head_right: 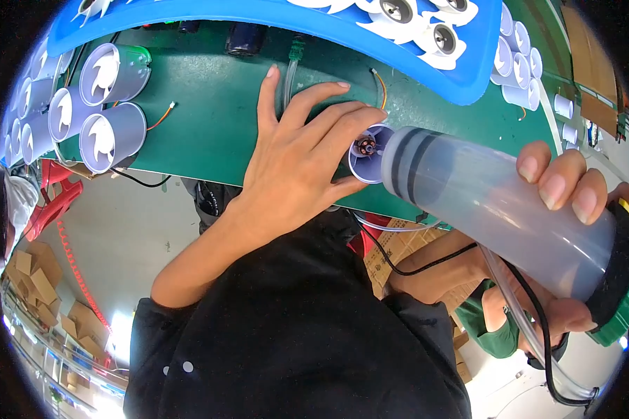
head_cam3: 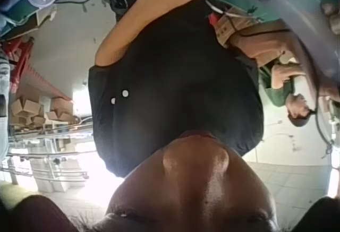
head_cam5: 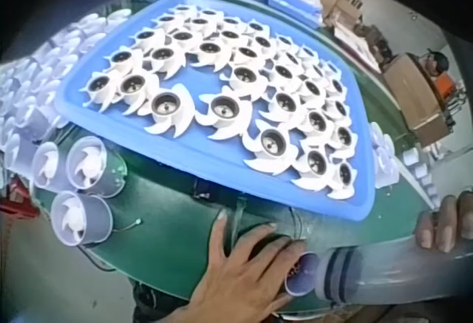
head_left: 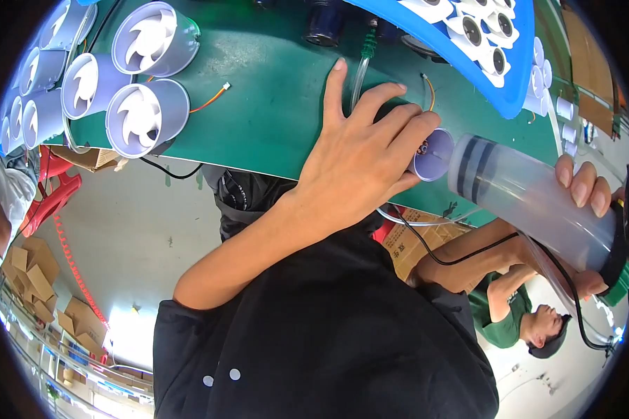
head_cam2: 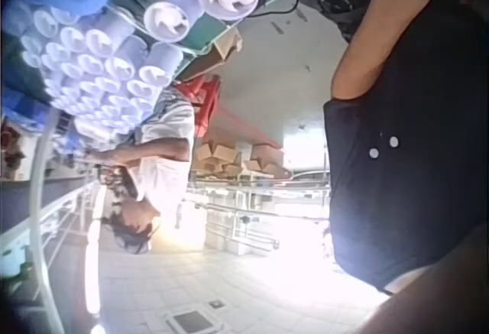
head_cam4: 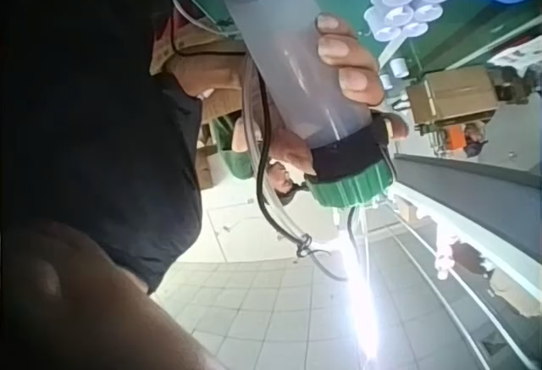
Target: The person assembles small cooling fans by applying a substance from a dispenser syringe to a cooling fan housing, then inserting fan blades into the housing.
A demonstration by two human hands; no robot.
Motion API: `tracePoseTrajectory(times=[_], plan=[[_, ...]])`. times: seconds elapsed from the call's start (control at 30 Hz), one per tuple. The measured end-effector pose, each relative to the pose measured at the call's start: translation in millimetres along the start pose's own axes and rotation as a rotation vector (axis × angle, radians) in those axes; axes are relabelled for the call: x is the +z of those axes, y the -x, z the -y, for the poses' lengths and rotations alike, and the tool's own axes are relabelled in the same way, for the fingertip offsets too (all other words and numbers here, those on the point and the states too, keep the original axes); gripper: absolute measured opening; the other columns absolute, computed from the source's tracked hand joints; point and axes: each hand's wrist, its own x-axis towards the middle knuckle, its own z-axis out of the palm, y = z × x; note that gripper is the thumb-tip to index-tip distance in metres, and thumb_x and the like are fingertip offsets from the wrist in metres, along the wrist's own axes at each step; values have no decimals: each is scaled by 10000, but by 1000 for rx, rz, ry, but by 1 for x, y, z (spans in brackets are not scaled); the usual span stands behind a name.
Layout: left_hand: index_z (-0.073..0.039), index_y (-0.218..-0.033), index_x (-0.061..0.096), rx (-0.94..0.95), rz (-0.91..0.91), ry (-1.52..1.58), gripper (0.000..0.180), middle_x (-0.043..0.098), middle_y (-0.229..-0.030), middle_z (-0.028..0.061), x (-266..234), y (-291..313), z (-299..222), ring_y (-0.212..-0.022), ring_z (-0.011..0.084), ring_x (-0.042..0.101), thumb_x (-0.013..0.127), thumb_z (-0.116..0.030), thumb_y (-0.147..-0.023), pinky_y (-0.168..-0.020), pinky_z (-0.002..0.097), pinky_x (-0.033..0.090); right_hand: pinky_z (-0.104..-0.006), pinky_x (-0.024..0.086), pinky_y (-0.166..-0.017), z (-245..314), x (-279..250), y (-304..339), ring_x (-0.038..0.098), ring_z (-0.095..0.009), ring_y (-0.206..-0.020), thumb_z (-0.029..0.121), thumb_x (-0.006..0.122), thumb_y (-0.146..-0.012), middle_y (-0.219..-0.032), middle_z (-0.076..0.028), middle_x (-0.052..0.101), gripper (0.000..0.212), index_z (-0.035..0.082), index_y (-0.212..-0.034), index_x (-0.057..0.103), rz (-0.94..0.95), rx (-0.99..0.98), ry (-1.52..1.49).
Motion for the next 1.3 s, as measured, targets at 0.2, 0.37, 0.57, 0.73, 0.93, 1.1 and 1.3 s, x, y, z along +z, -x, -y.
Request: tracePoseTrajectory(times=[0.2, 0.37, 0.57, 0.73, 0.93, 1.1, 1.3], plan=[[-162, -1256, 576, 1, -4, -7, 722, 620, -1187, 1, 0, 1, 1, -1268, 242, 478, 872, -250, -604, -1122, 679, 133, -483, 303, -911, 1, -9, -4, 427, -257, -1071, 626, 792, -717, -1217, -76, 423, 1060, 30, -1394, 235, 197, -12, 30], [-156, -1265, 576, -4, 14, -4, 741, 620, -1203, 3, -2, 1, 1, -1269, 248, 477, 875, -257, -594, -1123, 676, 131, -486, 298, -928, -1, -7, -5, 418, -258, -1083, 624, 768, -745, -1221, -76, 420, 1047, 12, -1397, 223, 214, -42, 32], [-146, -1268, 575, 1, 47, -4, 762, 619, -1223, 6, -9, -4, -1, -1268, 252, 478, 876, -222, -572, -1118, 674, 141, -488, 315, -943, 48, -3, 14, 433, -280, -1061, 535, 795, -685, -1139, -126, 452, 995, -34, -1363, 341, -381, -193, 299], [-139, -1248, 586, -26, 102, -25, 691, 629, -1215, 4, -16, -7, -5, -1260, 261, 483, 856, -199, -614, -1123, 662, 141, -474, 431, -967, 87, -45, 32, 569, -331, -1034, 465, 598, -878, -1181, -208, 583, 594, -74, -1128, 571, -632, -41, 506], [-136, -1297, 541, -7, 126, -81, 717, 624, -1231, 20, -12, -6, -4, -1282, 271, 468, 851, -225, -657, -1105, 697, 126, -391, 530, -801, 10, -48, 38, 696, -360, -911, 282, 835, -722, -987, -245, 692, 618, -31, -1185, 573, -401, 825, 1701], [-136, -1264, 564, -25, 153, -94, 707, 624, -1238, 4, -16, -10, -9, -1298, 272, 457, 861, -208, -627, -1115, 691, 116, -448, 520, -813, -14, -65, 53, 650, -439, -958, 308, 833, -722, -1020, -276, 670, 642, -54, -1179, 564, -563, 765, 1733], [-112, -1207, 595, -11, 126, -78, 610, 641, -1204, 23, -14, -11, -10, -1276, 273, 481, 859, -255, -676, -1144, 622, 125, -424, 427, -996, -1, -96, 64, 540, -388, -1170, 361, 854, -698, -1232, -238, 568, 796, -56, -1289, 523, -342, 741, 1615]])
